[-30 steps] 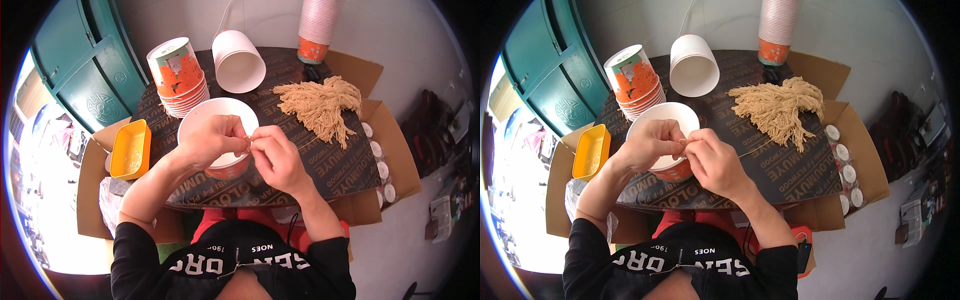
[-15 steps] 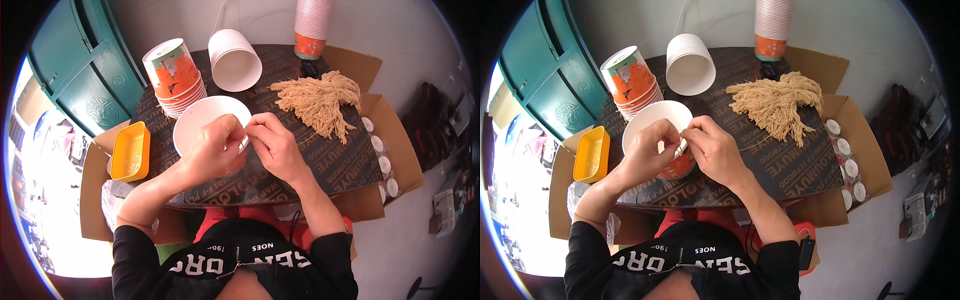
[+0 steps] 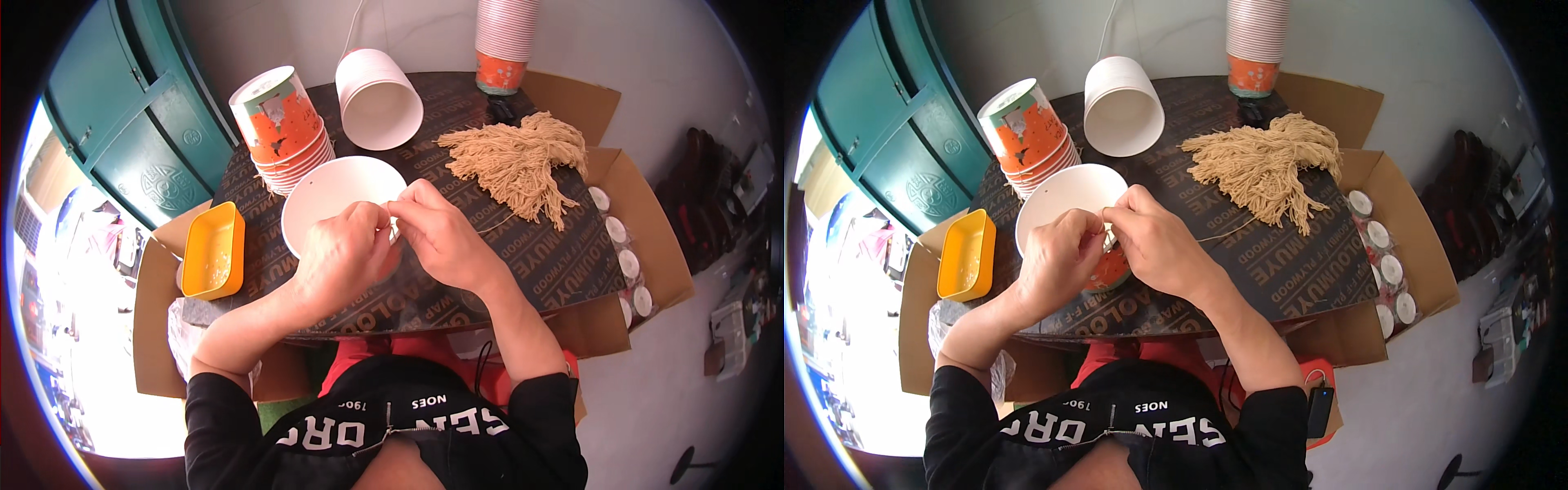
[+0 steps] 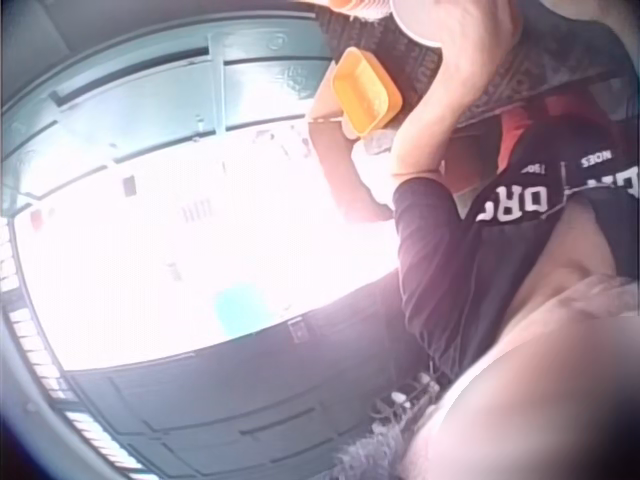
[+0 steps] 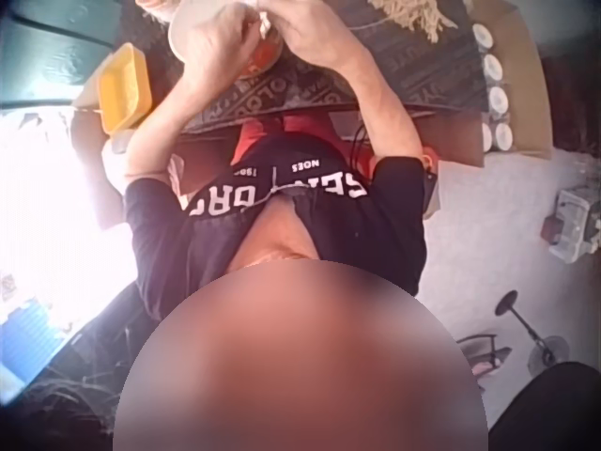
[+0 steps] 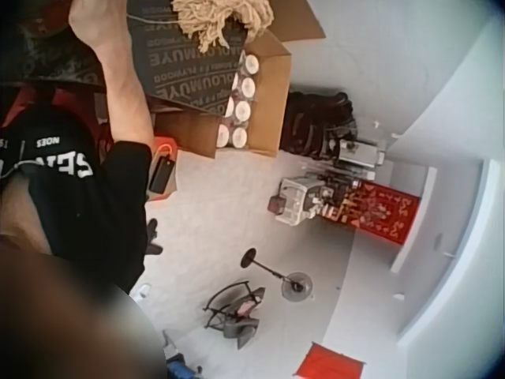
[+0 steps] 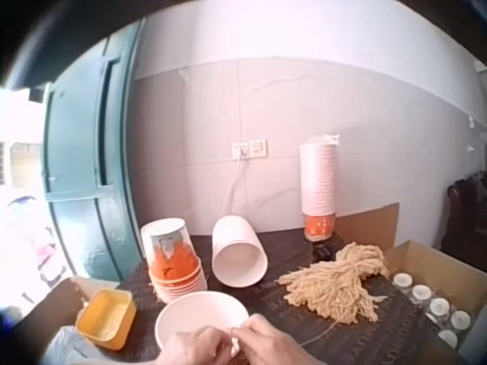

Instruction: Tying a thin string or wire around the rim of paper cups.

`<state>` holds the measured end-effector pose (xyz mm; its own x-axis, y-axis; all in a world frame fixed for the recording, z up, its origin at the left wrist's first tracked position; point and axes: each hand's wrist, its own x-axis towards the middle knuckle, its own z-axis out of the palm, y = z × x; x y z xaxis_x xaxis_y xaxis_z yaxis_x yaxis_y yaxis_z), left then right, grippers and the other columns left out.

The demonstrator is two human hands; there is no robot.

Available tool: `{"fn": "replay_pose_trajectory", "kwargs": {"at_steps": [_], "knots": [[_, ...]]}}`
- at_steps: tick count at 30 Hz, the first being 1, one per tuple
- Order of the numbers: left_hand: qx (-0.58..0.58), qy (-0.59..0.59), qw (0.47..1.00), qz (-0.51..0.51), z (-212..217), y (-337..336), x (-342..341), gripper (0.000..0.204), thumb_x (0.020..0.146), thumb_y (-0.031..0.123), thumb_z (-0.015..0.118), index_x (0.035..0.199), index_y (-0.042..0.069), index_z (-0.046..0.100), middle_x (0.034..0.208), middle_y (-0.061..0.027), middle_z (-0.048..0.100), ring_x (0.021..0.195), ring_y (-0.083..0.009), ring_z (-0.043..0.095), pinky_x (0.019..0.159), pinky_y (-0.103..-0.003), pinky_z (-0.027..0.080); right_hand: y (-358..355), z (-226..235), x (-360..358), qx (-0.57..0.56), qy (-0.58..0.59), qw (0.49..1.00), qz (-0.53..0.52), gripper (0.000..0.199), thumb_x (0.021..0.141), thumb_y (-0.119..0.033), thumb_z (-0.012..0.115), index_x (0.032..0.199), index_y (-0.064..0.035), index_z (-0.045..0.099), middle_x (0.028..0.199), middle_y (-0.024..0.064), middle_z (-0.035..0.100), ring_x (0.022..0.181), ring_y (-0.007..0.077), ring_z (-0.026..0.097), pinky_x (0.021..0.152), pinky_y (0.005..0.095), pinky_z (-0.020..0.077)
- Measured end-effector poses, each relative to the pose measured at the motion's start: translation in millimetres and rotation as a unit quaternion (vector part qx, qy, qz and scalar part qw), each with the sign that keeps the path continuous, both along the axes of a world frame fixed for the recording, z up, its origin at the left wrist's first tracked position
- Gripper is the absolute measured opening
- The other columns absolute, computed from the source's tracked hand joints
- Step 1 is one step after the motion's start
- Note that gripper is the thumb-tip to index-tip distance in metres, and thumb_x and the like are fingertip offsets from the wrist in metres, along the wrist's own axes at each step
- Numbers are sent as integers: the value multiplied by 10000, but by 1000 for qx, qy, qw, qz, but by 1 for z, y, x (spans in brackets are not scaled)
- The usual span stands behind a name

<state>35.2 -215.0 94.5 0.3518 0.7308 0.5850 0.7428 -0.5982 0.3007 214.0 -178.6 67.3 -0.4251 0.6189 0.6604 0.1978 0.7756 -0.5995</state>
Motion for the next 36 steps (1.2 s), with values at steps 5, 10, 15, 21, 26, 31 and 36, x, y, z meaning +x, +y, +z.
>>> {"fn": "replay_pose_trajectory", "kwargs": {"at_steps": [5, 10, 15, 21, 26, 31, 36], "knots": [[-8, -4, 1000, -11, 2, -2, -1, 106, 825, 26, 675, 898, 1, 601, 774, -162, 665, 682, -329, 676, 610, -380, 539, -1, 6, 3, -36, -1, 999, 23, 154, 875, 32, 591, 1024, 27, 626, 999, 158, 564, 888, 338, 613, 767, 397, 509], [-56, -52, 997, -26, 6, 1, -4, 108, 841, 40, 681, 905, -19, 618, 758, -136, 667, 653, -233, 668, 607, -333, 528, -6, 4, 2, -43, 18, 999, 13, 79, 884, 15, 600, 963, 21, 597, 1006, 157, 551, 877, 351, 604, 753, 397, 504], [-252, -153, 953, -70, 13, 11, -11, 62, 850, 20, 651, 854, -24, 608, 726, -54, 633, 653, -102, 594, 605, -236, 483, -16, -4, -1, 28, -1, 998, -55, 127, 884, 32, 582, 973, 10, 495, 1042, 151, 520, 860, 373, 606, 708, 437, 505], [-350, -230, 906, -54, 13, 19, -16, 76, 847, 11, 598, 782, -22, 578, 686, -50, 608, 613, -105, 577, 555, -238, 462, -29, -6, -3, 61, -2, 996, -66, 137, 870, 68, 560, 970, 33, 474, 1046, 184, 513, 831, 367, 615, 658, 428, 514], [-337, -194, 921, 13, 11, 24, -14, 79, 845, 16, 591, 779, -26, 578, 662, -53, 606, 576, -104, 573, 516, -244, 456, -32, -17, 0, 59, 16, 997, -56, 153, 864, 85, 572, 958, 21, 469, 1055, 182, 519, 804, 348, 606, 676, 406, 518], [-292, -164, 942, 7, 12, 25, -16, 77, 852, 25, 598, 797, -29, 594, 661, -51, 609, 574, -97, 578, 510, -241, 459, -32, -21, 5, -42, 54, 994, -80, 63, 928, 44, 540, 987, 43, 562, 1082, 168, 569, 867, 328, 635, 725, 379, 521], [-297, -178, 938, -9, 12, 26, -16, 82, 858, 33, 605, 804, -30, 606, 668, -49, 615, 569, -90, 578, 511, -238, 461, -33, -20, 1, -21, 85, 992, -89, 92, 940, -17, 570, 1005, 46, 589, 1060, 164, 604, 820, 299, 647, 696, 346, 516]]}}
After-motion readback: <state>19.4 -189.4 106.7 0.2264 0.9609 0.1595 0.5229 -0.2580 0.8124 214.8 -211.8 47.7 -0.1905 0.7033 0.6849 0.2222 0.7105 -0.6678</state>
